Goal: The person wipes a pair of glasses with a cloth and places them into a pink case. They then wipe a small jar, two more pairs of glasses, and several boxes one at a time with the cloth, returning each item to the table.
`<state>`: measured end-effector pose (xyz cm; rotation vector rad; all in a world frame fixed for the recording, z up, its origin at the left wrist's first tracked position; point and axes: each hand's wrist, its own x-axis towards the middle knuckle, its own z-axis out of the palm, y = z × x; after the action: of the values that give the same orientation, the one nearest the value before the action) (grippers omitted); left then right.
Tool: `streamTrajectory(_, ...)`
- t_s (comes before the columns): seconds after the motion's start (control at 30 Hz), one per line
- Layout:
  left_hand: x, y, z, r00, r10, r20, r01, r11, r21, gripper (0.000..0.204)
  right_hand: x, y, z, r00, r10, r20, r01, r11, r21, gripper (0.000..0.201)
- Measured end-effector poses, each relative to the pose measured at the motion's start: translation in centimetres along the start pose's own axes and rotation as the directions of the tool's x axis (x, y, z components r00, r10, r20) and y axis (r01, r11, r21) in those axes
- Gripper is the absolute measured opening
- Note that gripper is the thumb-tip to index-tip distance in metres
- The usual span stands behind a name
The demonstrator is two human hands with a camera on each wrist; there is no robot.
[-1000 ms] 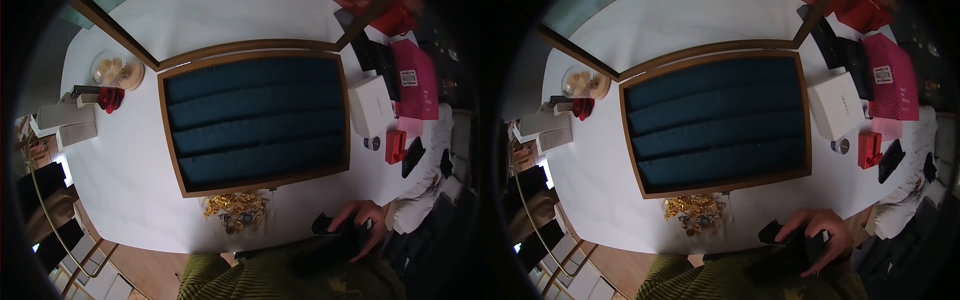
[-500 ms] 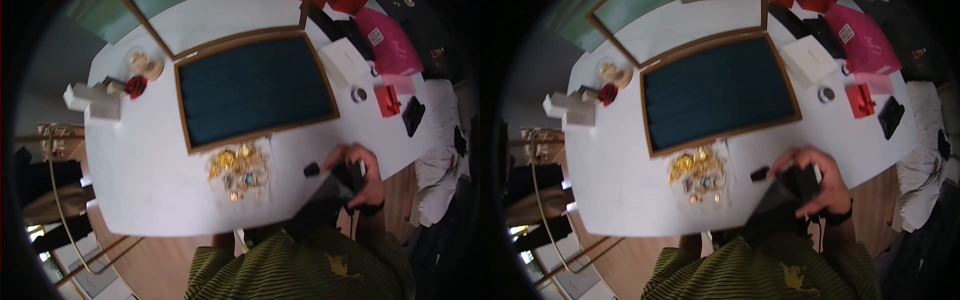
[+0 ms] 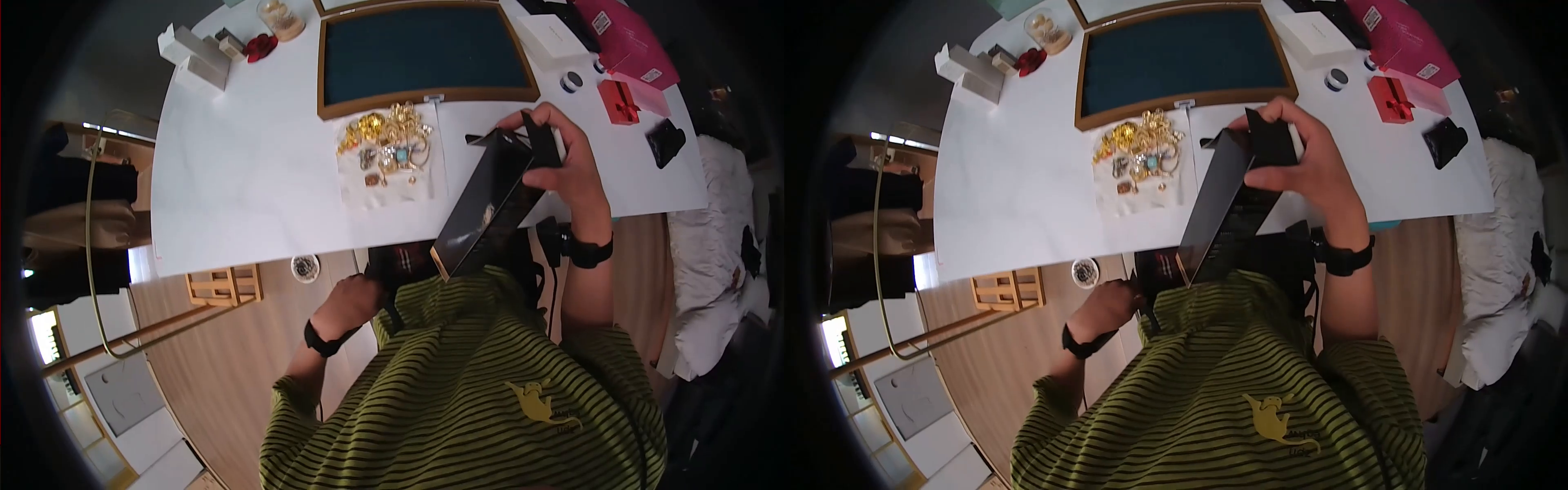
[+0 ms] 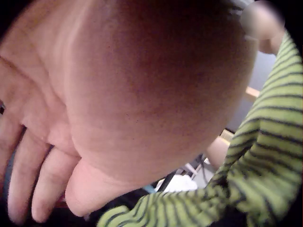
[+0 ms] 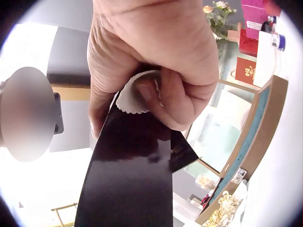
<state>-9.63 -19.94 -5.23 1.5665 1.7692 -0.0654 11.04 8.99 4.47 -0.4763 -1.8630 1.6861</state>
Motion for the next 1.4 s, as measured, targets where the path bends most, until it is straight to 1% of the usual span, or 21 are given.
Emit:
streamTrajectory(0.03,-0.4,0.1,0.1,0.993,0.1,-0.056,-0.101,0.995,-0.006,0.017,-0.2,0.0,0.2,1.0,-0.008,0.009,0.008,1.0,0.016,0.046)
streamTrajectory(0.07,-0.8,0.7,-0.5,0.988,0.139,-0.07,-0.143,0.988,-0.06,0.018,-0.6,0.1,0.5,1.0,0.005,0.015,-0.006,1.0,0.022,0.046)
streamTrajectory(0.13,-1.4,2.5,-2.6,0.981,0.181,-0.069,-0.189,0.97,-0.149,0.018,-0.6,-0.3,0.6,0.999,0.028,0.02,-0.028,1.0,-0.003,0.046)
streamTrajectory(0.17,-1.5,2.7,-3.2,0.981,0.181,-0.074,-0.191,0.97,-0.148,0.018,-0.7,-0.2,0.5,0.999,0.028,0.034,-0.028,1.0,0.005,0.045)
streamTrajectory(0.23,-1.2,3.1,-4.2,0.925,0.352,-0.141,-0.373,0.914,-0.161,0.016,-0.6,-0.3,0.3,0.999,0.027,0.036,-0.027,1.0,-0.001,0.045)
streamTrajectory(0.27,-1.0,3.2,-4.9,0.925,0.352,-0.143,-0.373,0.914,-0.162,0.016,-0.5,-0.3,0.3,0.999,0.03,0.034,-0.03,1.0,-0.002,0.045)
streamTrajectory(0.33,-0.6,3.5,-6.4,0.871,0.442,-0.214,-0.484,0.845,-0.228,0.016,-0.4,-0.6,0.3,0.998,0.032,0.045,-0.03,0.999,-0.038,0.045)
streamTrajectory(0.4,-0.3,4.1,-7.8,0.877,0.424,-0.225,-0.471,0.852,-0.228,0.014,-0.3,-0.4,0.2,0.998,0.036,0.054,-0.032,0.997,-0.072,0.045)
streamTrajectory(0.47,0.2,4.4,-9.0,0.888,0.307,-0.342,-0.431,0.815,-0.388,0.009,-0.1,-0.2,0.0,0.999,0.004,0.053,0.003,0.991,-0.136,0.045)
streamTrajectory(0.5,0.4,4.6,-9.8,0.901,0.26,-0.347,-0.4,0.807,-0.434,0.006,0.1,-0.1,0.0,0.998,0.009,0.055,-0.001,0.991,-0.135,0.045)
streamTrajectory(0.53,0.8,4.7,-10.3,0.903,0.257,-0.345,-0.397,0.806,-0.439,0.006,0.2,0.1,-0.1,0.999,0.004,0.046,0.001,0.994,-0.111,0.045)
streamTrajectory(0.6,2.0,5.0,-10.9,0.872,0.163,-0.461,-0.434,0.693,-0.576,0.007,0.6,0.6,-0.2,0.999,0.008,0.039,-0.005,0.997,-0.083,0.046)
streamTrajectory(0.67,3.5,5.3,-10.9,0.872,0.128,-0.472,-0.424,0.679,-0.599,0.009,0.9,1.0,-0.3,1.0,0.02,0.017,-0.019,0.999,-0.041,0.046)
streamTrajectory(0.73,4.9,5.7,-10.5,0.847,0.064,-0.528,-0.45,0.615,-0.647,0.01,1.1,1.7,-0.4,0.999,0.048,0.01,-0.048,0.999,-0.018,0.046)
streamTrajectory(0.87,6.4,6.2,-10.0,0.86,0.023,-0.509,-0.444,0.523,-0.727,0.013,1.0,2.7,-0.4,0.997,0.082,-0.01,-0.082,0.997,0.013,0.044)
streamTrajectory(0.93,6.8,6.2,-9.6,0.853,0.014,-0.522,-0.457,0.503,-0.733,0.015,0.9,2.9,-0.4,0.996,0.086,0.013,-0.087,0.995,0.047,0.043)
streamTrajectory(1.0,7.3,5.9,-9.1,0.811,0.014,-0.585,-0.511,0.505,-0.696,0.009,0.8,2.9,-0.2,0.998,0.056,0.016,-0.057,0.998,0.026,0.041)
streamTrajectory(1.03,7.1,6.1,-9.0,0.816,-0.01,-0.577,-0.506,0.47,-0.723,0.012,0.7,2.7,-0.1,0.999,0.042,0.03,-0.043,0.999,0.029,0.039)
streamTrajectory(1.13,6.3,6.1,-9.1,0.823,0.015,-0.569,-0.504,0.483,-0.716,0.017,0.5,2.6,0.4,0.999,0.043,0.005,-0.043,0.999,0.034,0.038)
streamTrajectory(1.17,6.2,6.0,-9.1,0.809,0.01,-0.588,-0.508,0.517,-0.689,0.018,0.6,2.6,0.3,0.998,0.05,0.026,-0.05,0.999,-0.007,0.036)
streamTrajectory(1.4,5.9,6.1,-9.0,0.752,-0.032,-0.658,-0.548,0.522,-0.653,0.017,0.7,2.1,0.9,0.998,0.024,0.055,-0.022,0.999,-0.025,0.035)
